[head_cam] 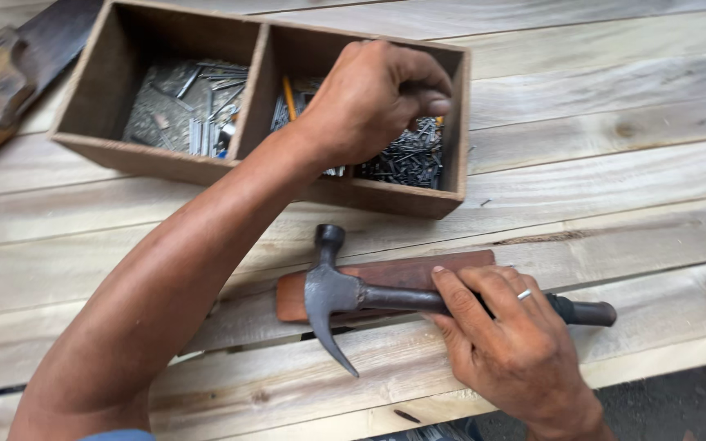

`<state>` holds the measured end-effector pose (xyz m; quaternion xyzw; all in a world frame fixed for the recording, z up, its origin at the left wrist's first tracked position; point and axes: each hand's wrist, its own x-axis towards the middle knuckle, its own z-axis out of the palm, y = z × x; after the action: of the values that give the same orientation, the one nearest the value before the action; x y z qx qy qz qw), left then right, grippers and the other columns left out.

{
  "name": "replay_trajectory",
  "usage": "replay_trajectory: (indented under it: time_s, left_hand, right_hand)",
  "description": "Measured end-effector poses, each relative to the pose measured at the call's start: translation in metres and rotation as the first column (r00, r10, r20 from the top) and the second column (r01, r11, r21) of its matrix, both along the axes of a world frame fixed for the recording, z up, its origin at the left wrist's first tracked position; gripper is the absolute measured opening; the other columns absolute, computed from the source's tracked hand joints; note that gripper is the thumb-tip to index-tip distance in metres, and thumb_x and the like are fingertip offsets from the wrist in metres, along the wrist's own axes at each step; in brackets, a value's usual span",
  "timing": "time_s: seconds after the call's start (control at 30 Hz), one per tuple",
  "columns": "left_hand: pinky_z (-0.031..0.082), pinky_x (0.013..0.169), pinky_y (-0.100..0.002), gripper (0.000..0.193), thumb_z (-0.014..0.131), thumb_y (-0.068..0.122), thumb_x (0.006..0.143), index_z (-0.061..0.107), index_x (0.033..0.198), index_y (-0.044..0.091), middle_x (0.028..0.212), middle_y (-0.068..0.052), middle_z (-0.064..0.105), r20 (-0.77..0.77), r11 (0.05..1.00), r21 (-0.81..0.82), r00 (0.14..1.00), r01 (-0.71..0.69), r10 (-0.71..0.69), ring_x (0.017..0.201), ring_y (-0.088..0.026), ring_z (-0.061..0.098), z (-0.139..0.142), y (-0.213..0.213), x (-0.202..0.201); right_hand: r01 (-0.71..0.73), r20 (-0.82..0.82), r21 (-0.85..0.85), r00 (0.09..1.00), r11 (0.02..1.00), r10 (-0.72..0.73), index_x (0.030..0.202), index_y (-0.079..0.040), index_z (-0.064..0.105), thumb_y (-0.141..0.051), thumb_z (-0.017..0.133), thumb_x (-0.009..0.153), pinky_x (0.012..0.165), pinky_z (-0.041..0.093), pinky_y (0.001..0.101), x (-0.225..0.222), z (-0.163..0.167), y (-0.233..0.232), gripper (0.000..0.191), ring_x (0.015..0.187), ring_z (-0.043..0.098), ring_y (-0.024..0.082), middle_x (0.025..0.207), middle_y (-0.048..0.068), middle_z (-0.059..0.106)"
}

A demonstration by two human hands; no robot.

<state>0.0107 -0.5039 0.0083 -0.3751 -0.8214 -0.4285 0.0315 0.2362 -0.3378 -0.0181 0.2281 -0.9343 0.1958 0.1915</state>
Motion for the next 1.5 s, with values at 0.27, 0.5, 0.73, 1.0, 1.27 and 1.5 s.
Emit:
replay_trajectory:
  time_s: [0.27,0.5,0.73,1.0,1.27,1.5]
  left_hand:
    - [0.055,0.075,-0.036,0.011,0.075,0.015,0.103,0.069,0.104,0.006,0.093,-0.005,0.066,-0.372,0.981,0.180,0.928,0.068,0.004,0.085,-0.020,0.068,0.003,-0.038,0.020]
    - [0.055,0.076,-0.036,0.004,0.071,0.005,0.106,0.068,0.109,0.005,0.098,-0.007,0.065,-0.319,0.980,0.197,0.943,-0.027,0.090,0.087,-0.023,0.068,-0.002,-0.099,0.071]
    - [0.059,0.076,-0.034,0.008,0.070,0.003,0.097,0.070,0.105,0.005,0.098,-0.009,0.072,-0.121,0.966,0.079,0.959,-0.247,0.255,0.087,-0.022,0.072,-0.011,-0.196,0.104]
    - [0.062,0.082,-0.030,0.010,0.068,0.004,0.096,0.070,0.106,0.004,0.098,-0.008,0.079,0.151,0.873,0.187,0.891,-0.451,0.428,0.091,-0.016,0.077,-0.036,-0.242,0.096]
    - [0.062,0.080,-0.030,0.008,0.068,0.006,0.096,0.071,0.103,0.004,0.095,-0.006,0.079,0.314,0.855,0.162,0.847,-0.492,0.428,0.088,-0.014,0.075,-0.053,-0.258,0.063]
    - [0.058,0.088,-0.033,0.010,0.074,0.005,0.088,0.076,0.098,0.005,0.103,-0.007,0.077,0.265,0.880,0.122,0.870,-0.459,0.417,0.097,-0.020,0.071,-0.046,-0.248,0.059]
  right_hand:
    - [-0.066,0.052,0.325,0.997,0.943,0.052,0.112,0.005,0.072,-0.045,0.079,0.077,0.053,0.056,0.0370,-0.014,0.011,0.010,0.062,0.062,0.064,0.023,0.083,0.013,0.066]
    - [0.003,0.142,0.434,0.987,0.901,-0.071,0.114,0.000,0.074,-0.047,0.074,0.083,0.041,0.052,0.0306,-0.029,0.023,0.000,0.056,0.047,0.063,0.017,0.078,0.011,0.071]
    - [0.126,0.244,0.372,0.943,0.920,-0.228,0.107,-0.007,0.078,-0.045,0.073,0.091,0.050,0.056,0.0336,-0.054,0.042,-0.053,0.041,0.055,0.068,0.019,0.074,0.008,0.073]
    - [0.111,0.165,0.349,0.970,0.931,-0.177,0.112,-0.003,0.078,-0.037,0.066,0.098,0.033,0.045,0.0306,-0.087,0.047,-0.119,0.038,0.043,0.058,0.017,0.066,0.010,0.070]
    - [0.315,0.235,0.189,0.905,0.930,-0.354,0.114,-0.001,0.077,-0.037,0.066,0.101,0.033,0.044,0.0327,-0.120,0.031,-0.134,0.040,0.040,0.057,0.018,0.057,0.013,0.064]
    - [0.370,0.496,0.148,0.775,0.917,-0.392,0.112,-0.014,0.079,-0.047,0.070,0.091,0.043,0.049,0.0367,-0.129,0.043,-0.138,0.040,0.046,0.060,0.021,0.066,0.010,0.065]
